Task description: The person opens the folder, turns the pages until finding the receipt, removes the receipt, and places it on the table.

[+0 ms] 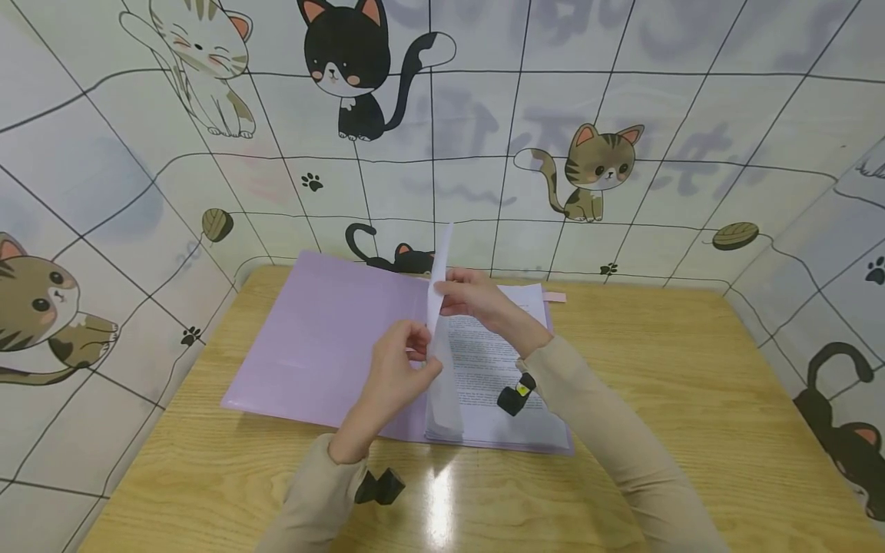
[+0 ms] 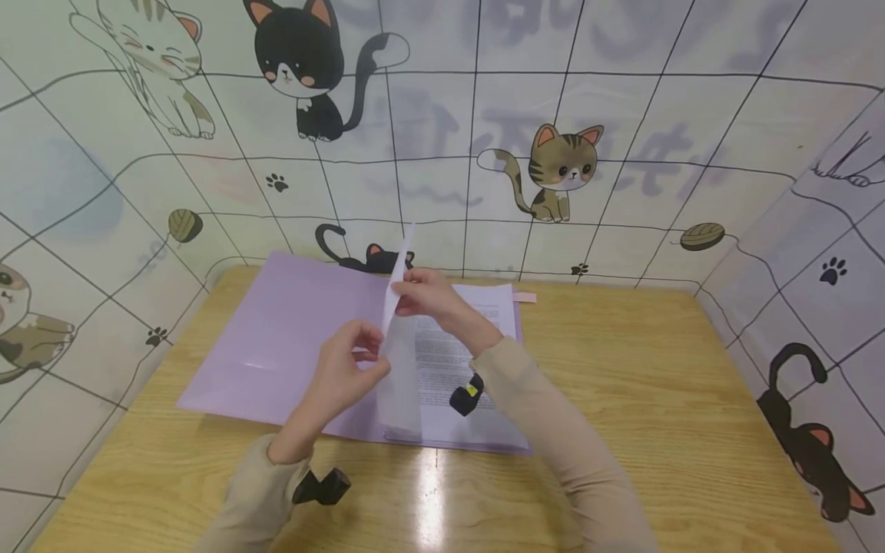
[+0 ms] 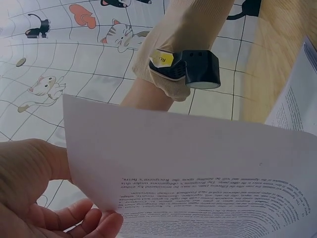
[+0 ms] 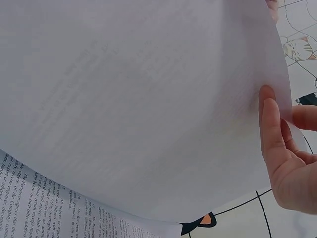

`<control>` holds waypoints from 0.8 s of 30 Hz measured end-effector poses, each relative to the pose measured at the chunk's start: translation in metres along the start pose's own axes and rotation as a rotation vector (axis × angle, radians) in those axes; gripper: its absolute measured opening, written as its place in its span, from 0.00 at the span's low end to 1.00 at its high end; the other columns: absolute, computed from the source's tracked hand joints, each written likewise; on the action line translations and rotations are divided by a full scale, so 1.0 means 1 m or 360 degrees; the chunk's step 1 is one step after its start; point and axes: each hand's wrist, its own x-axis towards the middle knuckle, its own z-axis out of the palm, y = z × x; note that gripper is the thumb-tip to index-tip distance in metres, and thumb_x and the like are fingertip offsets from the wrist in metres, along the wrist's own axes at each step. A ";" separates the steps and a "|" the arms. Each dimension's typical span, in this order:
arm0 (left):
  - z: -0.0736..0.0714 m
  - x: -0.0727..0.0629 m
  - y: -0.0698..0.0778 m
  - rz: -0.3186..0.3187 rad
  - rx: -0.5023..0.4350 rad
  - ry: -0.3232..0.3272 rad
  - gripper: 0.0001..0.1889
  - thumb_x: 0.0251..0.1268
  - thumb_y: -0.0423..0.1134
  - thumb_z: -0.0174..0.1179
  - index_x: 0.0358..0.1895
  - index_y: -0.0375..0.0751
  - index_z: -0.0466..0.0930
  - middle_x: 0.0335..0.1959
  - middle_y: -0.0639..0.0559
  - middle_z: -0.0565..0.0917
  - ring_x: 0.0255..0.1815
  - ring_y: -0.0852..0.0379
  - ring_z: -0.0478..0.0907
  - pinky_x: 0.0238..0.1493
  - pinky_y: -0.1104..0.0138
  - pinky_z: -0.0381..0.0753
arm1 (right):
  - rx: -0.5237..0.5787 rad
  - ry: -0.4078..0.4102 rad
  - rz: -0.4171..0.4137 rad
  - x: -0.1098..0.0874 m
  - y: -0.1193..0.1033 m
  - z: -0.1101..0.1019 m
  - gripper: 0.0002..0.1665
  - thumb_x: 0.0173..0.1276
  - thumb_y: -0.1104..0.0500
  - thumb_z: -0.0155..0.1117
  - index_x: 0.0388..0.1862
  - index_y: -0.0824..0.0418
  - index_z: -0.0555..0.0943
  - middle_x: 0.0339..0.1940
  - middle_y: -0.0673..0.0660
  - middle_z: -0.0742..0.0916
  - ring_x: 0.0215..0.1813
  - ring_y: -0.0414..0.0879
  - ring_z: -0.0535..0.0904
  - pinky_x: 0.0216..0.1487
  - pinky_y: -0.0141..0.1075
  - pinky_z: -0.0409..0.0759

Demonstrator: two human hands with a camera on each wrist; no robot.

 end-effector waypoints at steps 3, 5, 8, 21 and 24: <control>-0.001 0.000 -0.001 -0.0027 -0.0034 0.0011 0.13 0.39 0.18 0.56 0.33 0.28 0.72 0.31 0.40 0.75 0.33 0.47 0.77 0.32 0.65 0.82 | 0.0024 -0.0017 -0.0003 0.001 0.001 0.000 0.05 0.68 0.65 0.55 0.38 0.67 0.73 0.26 0.53 0.82 0.29 0.42 0.80 0.37 0.33 0.82; -0.002 0.000 -0.002 -0.0047 -0.0049 0.0017 0.13 0.38 0.17 0.55 0.33 0.28 0.72 0.31 0.40 0.76 0.33 0.46 0.77 0.32 0.65 0.82 | 0.0028 -0.0024 0.0002 0.002 0.002 0.000 0.05 0.68 0.65 0.54 0.39 0.67 0.73 0.27 0.54 0.83 0.29 0.42 0.81 0.37 0.33 0.82; -0.004 -0.001 -0.005 -0.0080 -0.0063 0.0023 0.13 0.38 0.17 0.55 0.33 0.27 0.72 0.31 0.40 0.76 0.33 0.46 0.77 0.32 0.64 0.82 | 0.0014 -0.0030 0.0011 0.002 0.004 -0.001 0.08 0.69 0.63 0.55 0.42 0.68 0.74 0.28 0.55 0.83 0.30 0.43 0.81 0.37 0.33 0.82; -0.020 -0.006 -0.032 -0.0281 -0.0050 0.0047 0.13 0.42 0.17 0.54 0.36 0.27 0.74 0.31 0.39 0.78 0.34 0.47 0.78 0.34 0.65 0.82 | 0.0039 -0.0080 0.0022 0.003 0.012 -0.010 0.16 0.69 0.63 0.55 0.48 0.75 0.71 0.29 0.55 0.85 0.33 0.43 0.83 0.40 0.33 0.81; -0.026 -0.007 -0.038 -0.0334 -0.0024 0.0055 0.13 0.43 0.17 0.53 0.37 0.27 0.74 0.32 0.39 0.78 0.34 0.47 0.78 0.35 0.67 0.81 | 0.0028 -0.0076 0.0031 0.003 0.013 -0.013 0.19 0.69 0.63 0.55 0.51 0.77 0.69 0.30 0.54 0.85 0.33 0.43 0.83 0.40 0.34 0.81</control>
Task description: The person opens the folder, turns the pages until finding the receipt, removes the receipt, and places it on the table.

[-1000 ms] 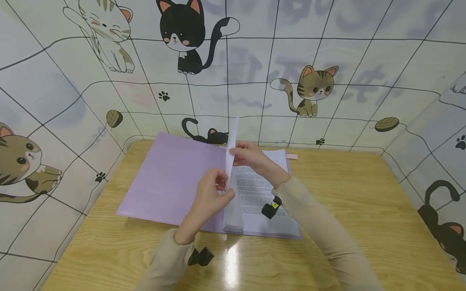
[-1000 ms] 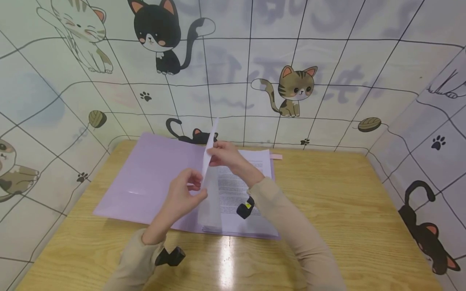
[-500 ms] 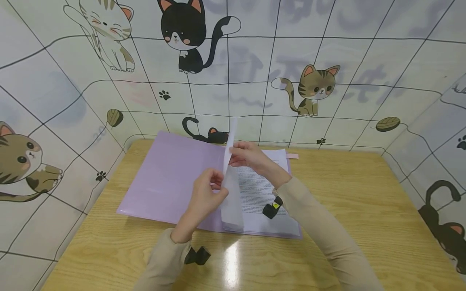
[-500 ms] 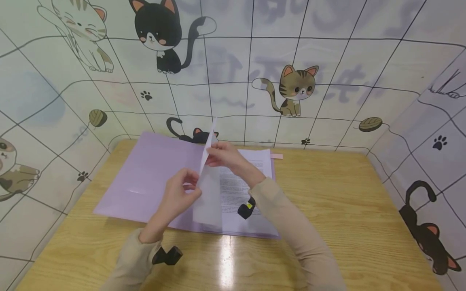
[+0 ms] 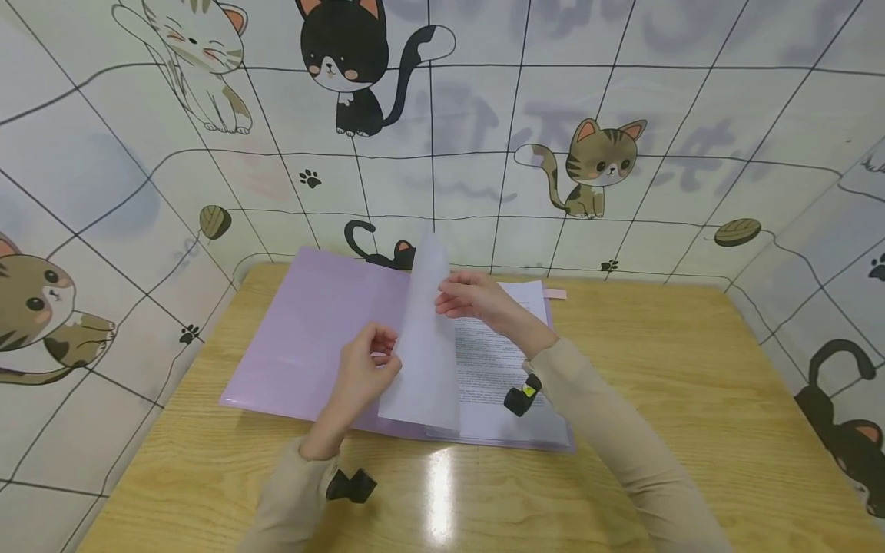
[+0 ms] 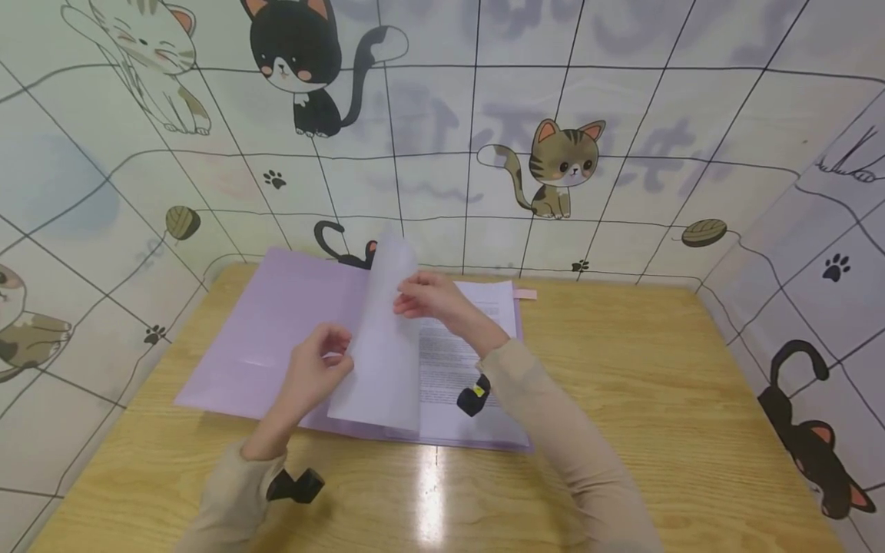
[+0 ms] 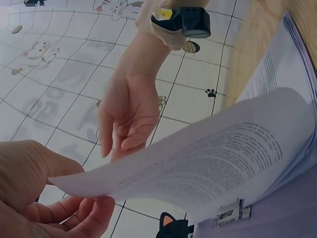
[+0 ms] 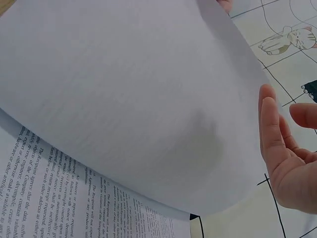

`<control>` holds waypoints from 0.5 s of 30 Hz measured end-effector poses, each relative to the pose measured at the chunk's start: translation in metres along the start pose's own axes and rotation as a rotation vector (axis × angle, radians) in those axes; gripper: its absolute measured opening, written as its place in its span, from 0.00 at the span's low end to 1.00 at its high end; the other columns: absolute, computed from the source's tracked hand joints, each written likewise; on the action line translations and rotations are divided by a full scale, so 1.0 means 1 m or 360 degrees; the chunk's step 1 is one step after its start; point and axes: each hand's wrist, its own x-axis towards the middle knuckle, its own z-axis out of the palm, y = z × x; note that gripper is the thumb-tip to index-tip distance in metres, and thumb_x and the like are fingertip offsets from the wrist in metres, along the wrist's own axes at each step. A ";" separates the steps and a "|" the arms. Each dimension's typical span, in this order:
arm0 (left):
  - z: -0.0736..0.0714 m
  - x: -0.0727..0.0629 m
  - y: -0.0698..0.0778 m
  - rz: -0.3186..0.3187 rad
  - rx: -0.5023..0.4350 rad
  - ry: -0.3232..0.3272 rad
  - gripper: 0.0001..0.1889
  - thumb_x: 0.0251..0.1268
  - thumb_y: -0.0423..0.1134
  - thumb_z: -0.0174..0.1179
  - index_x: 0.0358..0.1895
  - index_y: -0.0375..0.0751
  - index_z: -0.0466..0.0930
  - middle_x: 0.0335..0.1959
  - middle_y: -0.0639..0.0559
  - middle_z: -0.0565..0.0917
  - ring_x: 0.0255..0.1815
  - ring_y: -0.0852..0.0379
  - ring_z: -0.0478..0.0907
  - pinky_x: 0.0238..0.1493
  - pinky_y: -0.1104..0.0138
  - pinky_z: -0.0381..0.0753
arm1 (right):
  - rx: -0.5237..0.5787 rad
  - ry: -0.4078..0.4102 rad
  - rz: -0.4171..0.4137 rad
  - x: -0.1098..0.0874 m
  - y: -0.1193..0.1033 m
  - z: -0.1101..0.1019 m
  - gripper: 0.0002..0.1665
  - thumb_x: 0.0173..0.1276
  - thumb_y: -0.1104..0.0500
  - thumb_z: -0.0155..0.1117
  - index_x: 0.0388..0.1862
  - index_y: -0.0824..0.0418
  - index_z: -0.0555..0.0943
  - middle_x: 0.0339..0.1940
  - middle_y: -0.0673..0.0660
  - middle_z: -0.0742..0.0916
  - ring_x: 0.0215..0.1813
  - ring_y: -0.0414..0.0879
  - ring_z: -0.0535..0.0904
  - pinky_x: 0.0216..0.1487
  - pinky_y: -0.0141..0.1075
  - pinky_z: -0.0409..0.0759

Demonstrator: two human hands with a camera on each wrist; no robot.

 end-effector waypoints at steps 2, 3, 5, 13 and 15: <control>-0.004 0.000 -0.004 -0.0033 0.0018 0.0012 0.13 0.44 0.17 0.54 0.38 0.27 0.74 0.32 0.39 0.78 0.34 0.47 0.78 0.35 0.69 0.81 | -0.0007 0.0003 0.0004 0.000 0.001 -0.002 0.20 0.70 0.62 0.54 0.52 0.78 0.69 0.30 0.54 0.85 0.33 0.43 0.83 0.41 0.34 0.81; -0.007 0.000 -0.005 -0.0050 0.0030 0.0021 0.14 0.44 0.18 0.54 0.38 0.27 0.74 0.32 0.39 0.78 0.34 0.48 0.78 0.35 0.70 0.80 | -0.0009 0.0008 0.0009 0.000 0.002 -0.003 0.21 0.70 0.62 0.54 0.53 0.78 0.68 0.30 0.54 0.85 0.33 0.43 0.83 0.41 0.35 0.81; -0.011 0.001 -0.009 -0.0082 0.0052 0.0038 0.14 0.45 0.18 0.54 0.39 0.27 0.74 0.33 0.39 0.78 0.34 0.48 0.78 0.35 0.72 0.79 | -0.0018 0.0024 0.0022 0.000 0.005 -0.006 0.21 0.69 0.62 0.54 0.53 0.78 0.69 0.31 0.55 0.85 0.34 0.44 0.83 0.41 0.35 0.81; -0.030 0.000 -0.022 -0.0169 0.0166 0.0083 0.14 0.47 0.19 0.56 0.41 0.27 0.74 0.33 0.39 0.78 0.35 0.48 0.77 0.35 0.74 0.78 | -0.0072 0.0043 0.0027 -0.004 0.016 -0.021 0.08 0.69 0.62 0.55 0.42 0.67 0.74 0.32 0.56 0.85 0.35 0.44 0.83 0.41 0.35 0.81; -0.035 -0.001 -0.025 -0.0191 0.0188 0.0096 0.14 0.48 0.19 0.56 0.41 0.27 0.74 0.33 0.39 0.78 0.35 0.48 0.77 0.35 0.75 0.78 | -0.0073 0.0045 0.0024 -0.005 0.018 -0.025 0.08 0.69 0.62 0.55 0.42 0.66 0.74 0.32 0.56 0.85 0.34 0.44 0.83 0.41 0.35 0.81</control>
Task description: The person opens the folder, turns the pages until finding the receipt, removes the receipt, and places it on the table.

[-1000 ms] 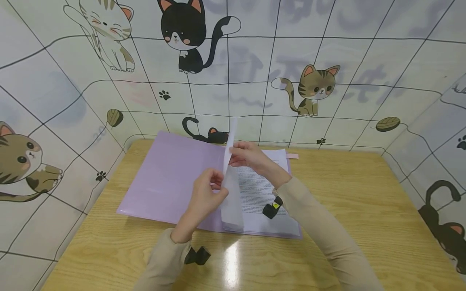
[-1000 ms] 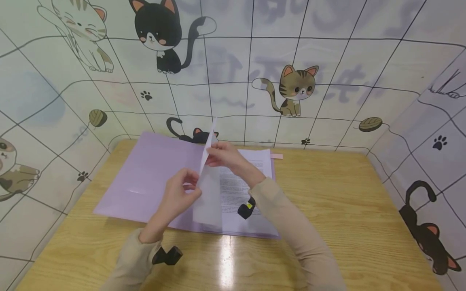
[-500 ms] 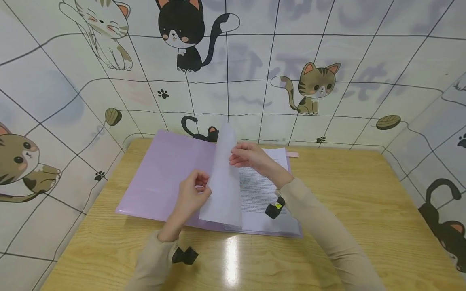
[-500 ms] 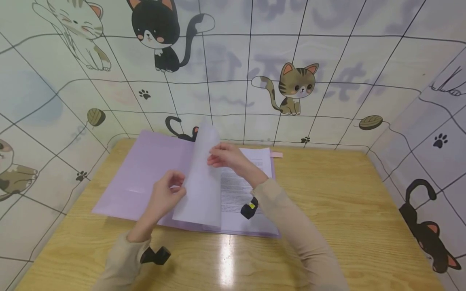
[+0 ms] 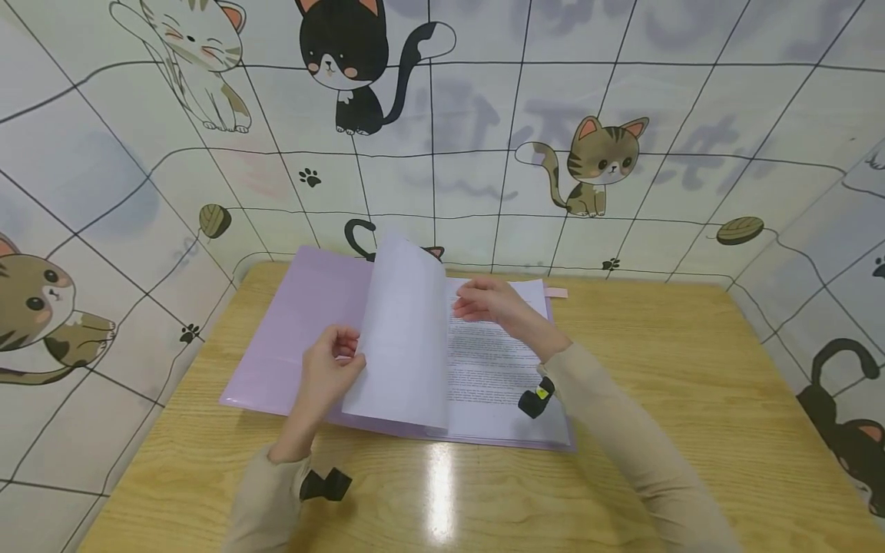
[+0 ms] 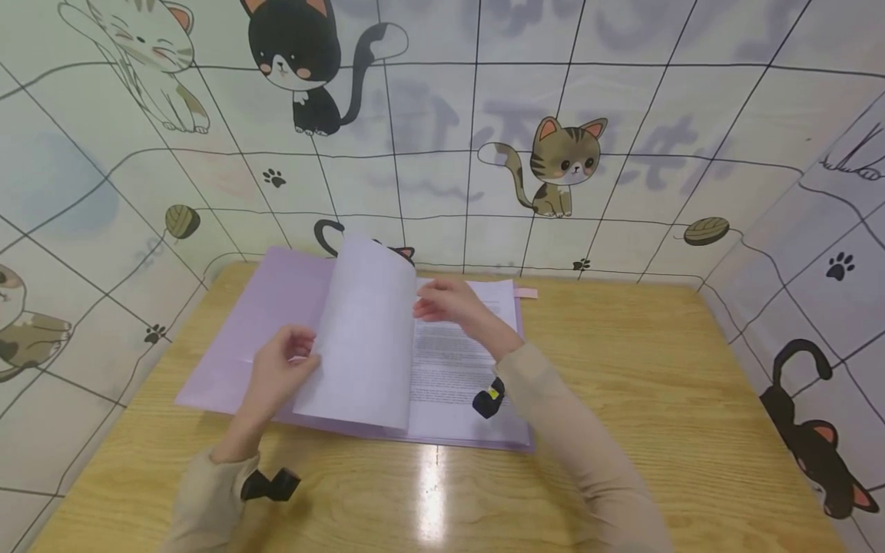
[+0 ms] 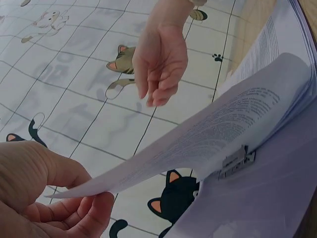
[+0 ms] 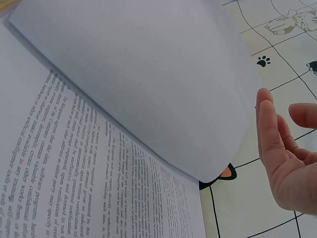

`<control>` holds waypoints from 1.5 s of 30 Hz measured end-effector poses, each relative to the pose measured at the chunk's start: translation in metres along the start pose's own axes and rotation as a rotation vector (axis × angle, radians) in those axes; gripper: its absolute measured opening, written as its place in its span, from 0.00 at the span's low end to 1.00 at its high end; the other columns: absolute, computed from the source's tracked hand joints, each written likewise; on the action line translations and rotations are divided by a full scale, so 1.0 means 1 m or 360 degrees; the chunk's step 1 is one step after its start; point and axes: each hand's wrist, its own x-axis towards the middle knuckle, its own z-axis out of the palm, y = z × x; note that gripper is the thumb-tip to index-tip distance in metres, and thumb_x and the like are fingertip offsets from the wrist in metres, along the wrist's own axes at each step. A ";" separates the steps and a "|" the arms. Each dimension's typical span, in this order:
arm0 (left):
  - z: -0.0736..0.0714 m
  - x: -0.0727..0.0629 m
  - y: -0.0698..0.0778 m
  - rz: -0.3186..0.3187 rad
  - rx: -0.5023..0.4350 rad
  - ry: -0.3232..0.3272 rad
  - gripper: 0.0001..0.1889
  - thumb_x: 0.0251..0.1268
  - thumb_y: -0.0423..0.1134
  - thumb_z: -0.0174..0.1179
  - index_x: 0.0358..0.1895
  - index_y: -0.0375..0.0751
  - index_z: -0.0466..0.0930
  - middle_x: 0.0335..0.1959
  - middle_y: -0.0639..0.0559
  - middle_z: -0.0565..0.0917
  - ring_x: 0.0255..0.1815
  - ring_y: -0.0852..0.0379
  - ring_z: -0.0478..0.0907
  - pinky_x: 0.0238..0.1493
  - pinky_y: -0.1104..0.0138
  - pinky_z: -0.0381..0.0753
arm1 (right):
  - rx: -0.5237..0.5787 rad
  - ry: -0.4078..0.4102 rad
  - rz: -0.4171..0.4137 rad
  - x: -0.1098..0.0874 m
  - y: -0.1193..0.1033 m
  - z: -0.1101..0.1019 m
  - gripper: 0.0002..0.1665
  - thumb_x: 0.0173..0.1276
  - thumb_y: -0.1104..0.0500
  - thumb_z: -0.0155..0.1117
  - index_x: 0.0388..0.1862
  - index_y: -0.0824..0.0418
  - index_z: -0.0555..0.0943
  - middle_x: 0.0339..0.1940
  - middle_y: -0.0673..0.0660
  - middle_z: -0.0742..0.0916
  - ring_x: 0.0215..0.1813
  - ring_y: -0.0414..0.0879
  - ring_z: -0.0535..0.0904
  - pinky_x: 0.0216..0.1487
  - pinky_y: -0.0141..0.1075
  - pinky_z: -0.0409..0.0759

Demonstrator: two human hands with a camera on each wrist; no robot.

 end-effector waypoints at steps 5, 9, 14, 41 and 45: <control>-0.008 -0.001 -0.009 -0.0019 0.0031 0.0048 0.13 0.48 0.19 0.56 0.41 0.27 0.74 0.33 0.38 0.78 0.35 0.47 0.77 0.33 0.80 0.74 | -0.0018 0.0033 0.0012 -0.003 0.004 -0.010 0.11 0.69 0.60 0.56 0.44 0.68 0.74 0.33 0.57 0.84 0.35 0.44 0.82 0.42 0.34 0.81; -0.013 -0.001 -0.016 -0.0023 0.0067 0.0084 0.13 0.47 0.19 0.56 0.41 0.26 0.74 0.33 0.37 0.78 0.35 0.46 0.77 0.32 0.83 0.72 | -0.0024 0.0085 0.0057 -0.005 0.007 -0.016 0.11 0.69 0.60 0.56 0.44 0.68 0.73 0.33 0.57 0.85 0.35 0.44 0.83 0.42 0.35 0.81; -0.017 0.000 -0.025 -0.0037 0.0128 0.0098 0.14 0.47 0.20 0.56 0.41 0.26 0.74 0.33 0.36 0.78 0.34 0.45 0.77 0.31 0.82 0.72 | -0.0036 0.0145 0.0085 -0.005 0.012 -0.024 0.13 0.69 0.61 0.55 0.47 0.70 0.72 0.33 0.57 0.84 0.35 0.44 0.83 0.42 0.34 0.81; -0.014 0.003 -0.074 0.0001 0.0366 0.0076 0.13 0.45 0.19 0.54 0.38 0.25 0.73 0.27 0.38 0.77 0.27 0.47 0.76 0.29 0.69 0.75 | -0.0165 0.0399 0.0173 -0.002 0.026 -0.060 0.24 0.70 0.61 0.54 0.58 0.77 0.67 0.38 0.60 0.83 0.34 0.41 0.82 0.43 0.33 0.81; -0.012 0.003 -0.078 0.0039 0.0412 0.0054 0.13 0.44 0.18 0.54 0.38 0.24 0.72 0.26 0.38 0.76 0.27 0.46 0.75 0.30 0.62 0.76 | -0.0174 0.0427 0.0199 0.001 0.029 -0.068 0.26 0.71 0.60 0.52 0.61 0.76 0.66 0.43 0.63 0.81 0.36 0.42 0.82 0.44 0.34 0.80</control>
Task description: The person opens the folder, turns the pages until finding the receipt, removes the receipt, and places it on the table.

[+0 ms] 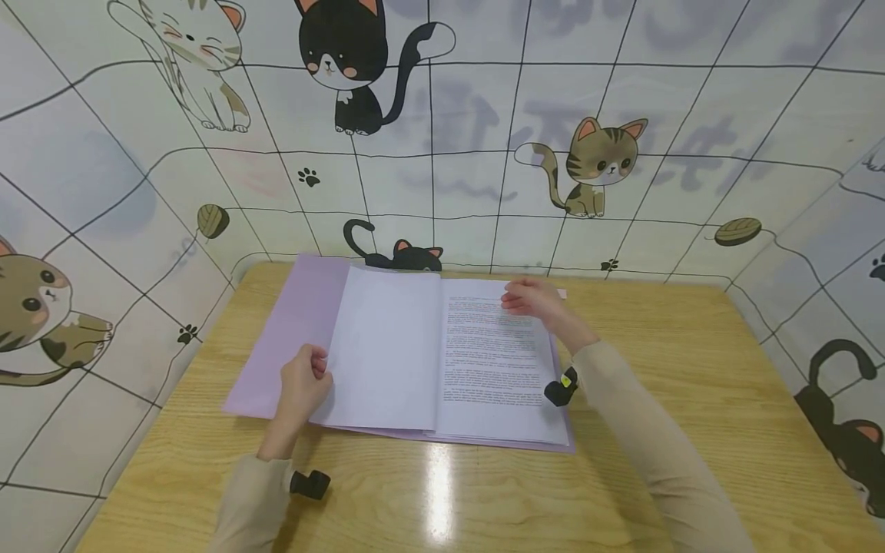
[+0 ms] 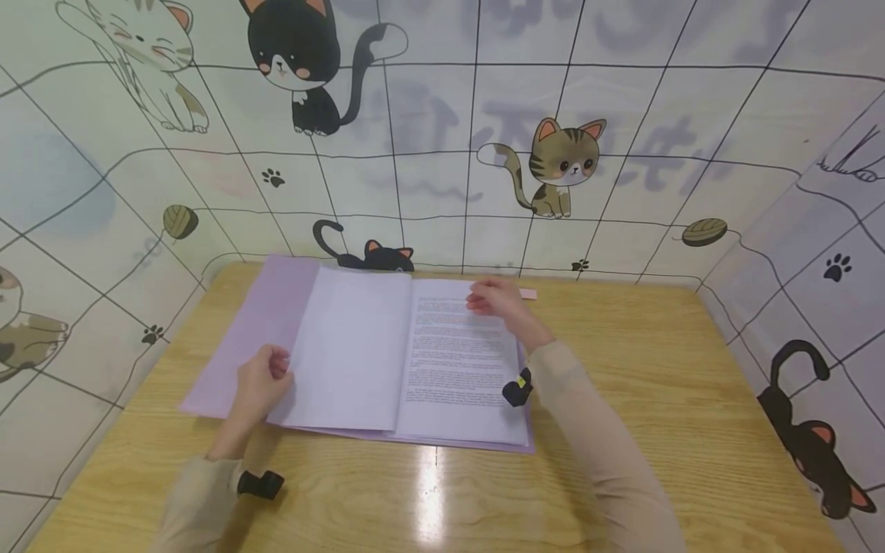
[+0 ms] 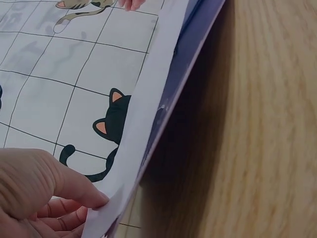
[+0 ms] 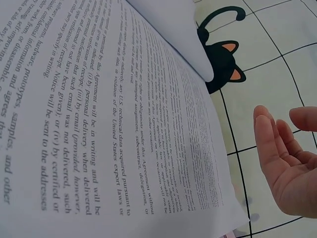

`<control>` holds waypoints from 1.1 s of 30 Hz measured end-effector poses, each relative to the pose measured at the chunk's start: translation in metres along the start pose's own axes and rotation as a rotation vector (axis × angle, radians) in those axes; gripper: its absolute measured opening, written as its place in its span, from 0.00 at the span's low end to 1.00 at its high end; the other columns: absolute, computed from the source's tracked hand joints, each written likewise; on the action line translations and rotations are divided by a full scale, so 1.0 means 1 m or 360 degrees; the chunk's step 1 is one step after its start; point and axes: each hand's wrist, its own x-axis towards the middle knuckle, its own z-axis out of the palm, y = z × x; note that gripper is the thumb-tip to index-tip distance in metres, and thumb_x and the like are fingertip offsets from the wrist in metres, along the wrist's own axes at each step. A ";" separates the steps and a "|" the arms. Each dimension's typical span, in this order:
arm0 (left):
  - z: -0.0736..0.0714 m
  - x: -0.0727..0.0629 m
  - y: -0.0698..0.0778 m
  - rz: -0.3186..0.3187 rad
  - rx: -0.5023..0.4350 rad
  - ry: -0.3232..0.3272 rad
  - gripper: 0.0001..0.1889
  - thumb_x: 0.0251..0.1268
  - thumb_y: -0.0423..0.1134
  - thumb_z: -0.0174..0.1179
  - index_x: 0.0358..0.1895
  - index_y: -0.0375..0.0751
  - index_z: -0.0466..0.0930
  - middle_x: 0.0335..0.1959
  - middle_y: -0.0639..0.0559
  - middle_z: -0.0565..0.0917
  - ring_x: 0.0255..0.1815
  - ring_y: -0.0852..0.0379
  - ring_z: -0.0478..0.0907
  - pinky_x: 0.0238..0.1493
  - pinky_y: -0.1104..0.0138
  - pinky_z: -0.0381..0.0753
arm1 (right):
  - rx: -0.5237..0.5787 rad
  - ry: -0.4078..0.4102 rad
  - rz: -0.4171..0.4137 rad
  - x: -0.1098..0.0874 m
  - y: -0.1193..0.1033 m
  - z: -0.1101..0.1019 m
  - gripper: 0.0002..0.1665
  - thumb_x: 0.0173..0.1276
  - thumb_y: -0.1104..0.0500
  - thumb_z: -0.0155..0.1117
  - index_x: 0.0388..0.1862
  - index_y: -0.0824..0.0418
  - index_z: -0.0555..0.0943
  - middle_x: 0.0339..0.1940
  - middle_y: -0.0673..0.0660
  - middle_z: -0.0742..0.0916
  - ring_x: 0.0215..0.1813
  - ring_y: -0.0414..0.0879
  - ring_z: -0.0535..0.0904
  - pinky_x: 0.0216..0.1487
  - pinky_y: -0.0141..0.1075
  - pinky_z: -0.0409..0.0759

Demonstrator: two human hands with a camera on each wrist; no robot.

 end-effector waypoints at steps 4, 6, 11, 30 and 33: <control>0.003 0.000 -0.005 0.0021 0.0035 -0.0020 0.12 0.44 0.18 0.54 0.37 0.23 0.72 0.25 0.38 0.76 0.27 0.46 0.75 0.30 0.59 0.76 | 0.0003 0.0026 0.0029 0.003 0.000 -0.003 0.26 0.71 0.60 0.52 0.62 0.75 0.65 0.46 0.65 0.80 0.37 0.42 0.81 0.44 0.33 0.80; 0.004 0.000 -0.006 0.0017 0.0054 -0.0038 0.12 0.43 0.18 0.53 0.37 0.23 0.72 0.25 0.37 0.75 0.27 0.46 0.75 0.30 0.59 0.76 | 0.0007 0.0049 0.0034 0.006 0.001 -0.005 0.25 0.71 0.61 0.52 0.61 0.75 0.65 0.47 0.66 0.80 0.37 0.42 0.81 0.44 0.32 0.80; 0.008 0.001 -0.010 -0.0003 0.0107 -0.0069 0.11 0.43 0.18 0.53 0.35 0.24 0.72 0.24 0.38 0.74 0.26 0.47 0.73 0.29 0.60 0.74 | -0.0053 0.0144 0.0064 0.013 0.005 -0.010 0.23 0.70 0.60 0.53 0.60 0.72 0.67 0.50 0.66 0.79 0.38 0.42 0.81 0.44 0.32 0.80; 0.016 0.003 -0.017 0.0050 0.0231 -0.0045 0.06 0.39 0.20 0.56 0.26 0.25 0.76 0.22 0.41 0.74 0.27 0.45 0.71 0.31 0.55 0.71 | -0.0548 0.0578 -0.0180 0.027 0.003 -0.034 0.21 0.67 0.66 0.47 0.59 0.69 0.72 0.58 0.66 0.76 0.59 0.57 0.70 0.59 0.46 0.69; 0.017 0.005 -0.016 0.0032 0.0221 -0.0077 0.07 0.39 0.20 0.55 0.26 0.24 0.79 0.23 0.39 0.76 0.29 0.43 0.73 0.33 0.53 0.73 | -0.0560 0.0532 -0.0141 0.028 0.003 -0.039 0.24 0.66 0.67 0.44 0.60 0.69 0.70 0.60 0.66 0.74 0.60 0.58 0.69 0.58 0.46 0.70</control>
